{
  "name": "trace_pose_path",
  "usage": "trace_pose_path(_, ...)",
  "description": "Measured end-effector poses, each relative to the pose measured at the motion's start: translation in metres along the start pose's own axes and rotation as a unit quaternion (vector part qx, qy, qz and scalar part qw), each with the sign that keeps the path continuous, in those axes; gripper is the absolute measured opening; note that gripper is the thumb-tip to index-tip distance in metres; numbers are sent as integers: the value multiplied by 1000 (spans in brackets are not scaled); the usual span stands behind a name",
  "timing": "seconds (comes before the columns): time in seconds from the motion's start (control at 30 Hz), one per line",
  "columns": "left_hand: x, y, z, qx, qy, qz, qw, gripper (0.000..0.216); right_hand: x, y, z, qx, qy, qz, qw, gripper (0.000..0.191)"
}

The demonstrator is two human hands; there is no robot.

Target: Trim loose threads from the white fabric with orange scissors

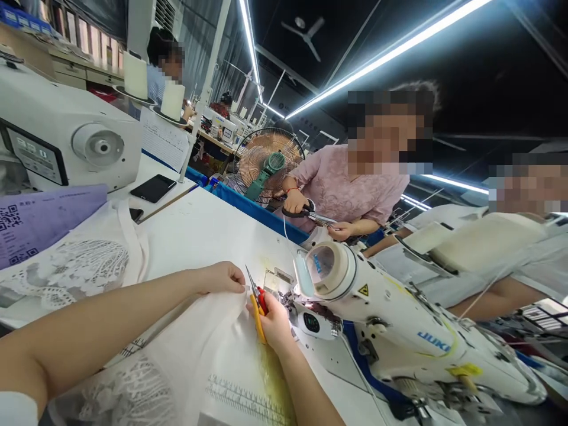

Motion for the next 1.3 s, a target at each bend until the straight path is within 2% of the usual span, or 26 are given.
trace_pose_path(0.3, 7, -11, 9, -4, -7, 46, 999, 16, -2, 0, -2, 13, -8, 10, 1000, 35)
trace_pose_path(0.67, 9, -14, 13, -19, -27, 57, 998, 18, -4, 0, -3, 9, -51, 25, 998, 32)
trace_pose_path(1.13, 10, -15, 14, -32, -32, 78, 996, 17, 0, 3, -11, 55, -86, 55, 993, 28)
trace_pose_path(1.23, 11, -16, 13, -37, -35, 77, 996, 16, -2, 4, -17, 66, -92, 41, 993, 31)
trace_pose_path(1.3, 11, -18, 12, -37, -39, 73, 996, 15, -4, 4, -24, 81, -134, 11, 988, 32)
Point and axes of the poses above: each hand's wrist, its own y-axis away from the middle knuckle, its own x-axis out of the palm, z = x × y, the point moved 8 cm from there along -y, towards the middle knuckle, and after that the axes turned 15 degrees about -x, right-handed, at the moved point
